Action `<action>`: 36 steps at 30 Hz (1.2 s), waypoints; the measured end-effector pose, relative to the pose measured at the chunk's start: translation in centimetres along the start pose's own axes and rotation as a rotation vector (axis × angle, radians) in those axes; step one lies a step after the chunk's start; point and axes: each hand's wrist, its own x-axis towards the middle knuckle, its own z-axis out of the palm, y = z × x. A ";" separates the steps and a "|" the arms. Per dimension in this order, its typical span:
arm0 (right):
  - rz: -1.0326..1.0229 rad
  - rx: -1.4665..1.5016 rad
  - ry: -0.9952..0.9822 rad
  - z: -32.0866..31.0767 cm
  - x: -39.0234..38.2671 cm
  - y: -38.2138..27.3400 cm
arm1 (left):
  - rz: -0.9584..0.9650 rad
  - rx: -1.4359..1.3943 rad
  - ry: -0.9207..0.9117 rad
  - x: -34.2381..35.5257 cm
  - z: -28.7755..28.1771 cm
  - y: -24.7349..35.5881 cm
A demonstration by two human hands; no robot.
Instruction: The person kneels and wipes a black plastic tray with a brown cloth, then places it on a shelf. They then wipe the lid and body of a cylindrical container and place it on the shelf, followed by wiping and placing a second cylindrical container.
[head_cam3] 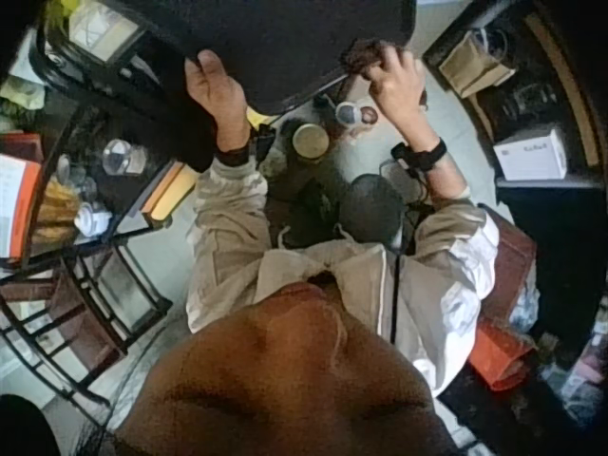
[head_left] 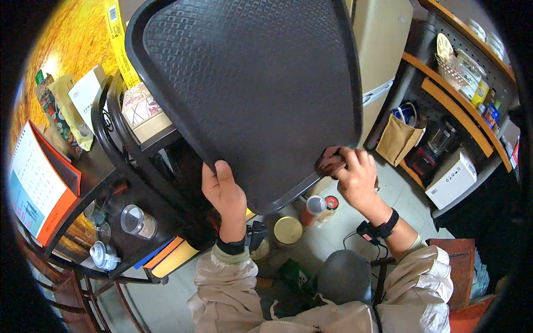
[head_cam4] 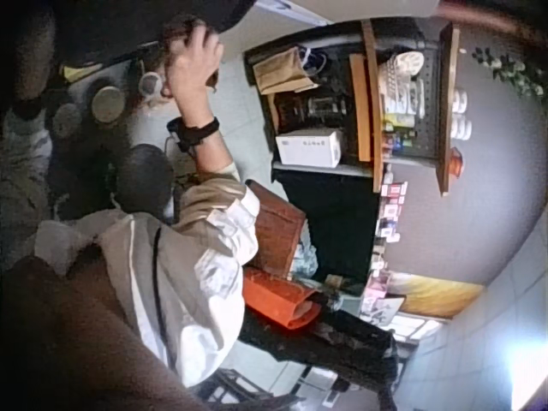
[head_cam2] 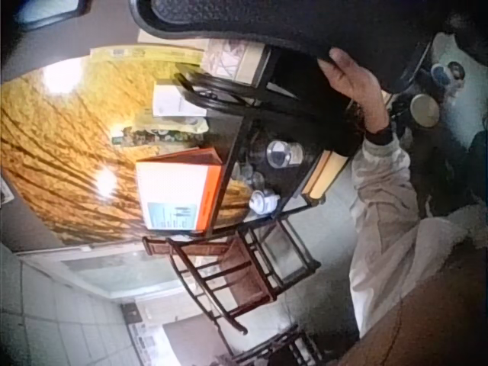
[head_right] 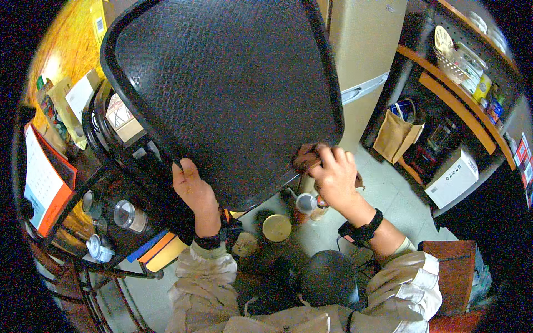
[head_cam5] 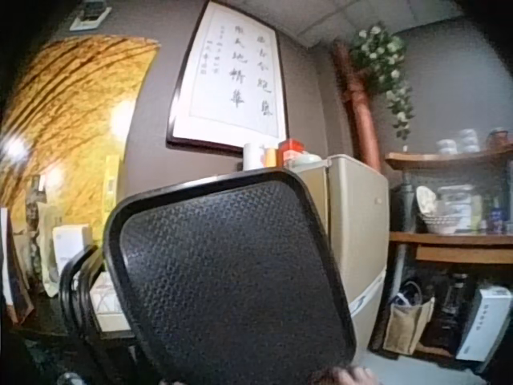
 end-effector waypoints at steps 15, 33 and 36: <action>0.224 -0.184 0.042 0.0 1.5 4.0 | 0.112 -0.056 -0.023 0.5 -0.3 -0.9; 0.248 0.098 -0.158 1.2 1.2 -0.1 | 0.127 0.030 0.144 0.0 -0.3 -0.9; 0.198 0.245 -0.176 1.3 1.0 -2.4 | 0.142 0.006 0.074 0.0 -0.9 -1.4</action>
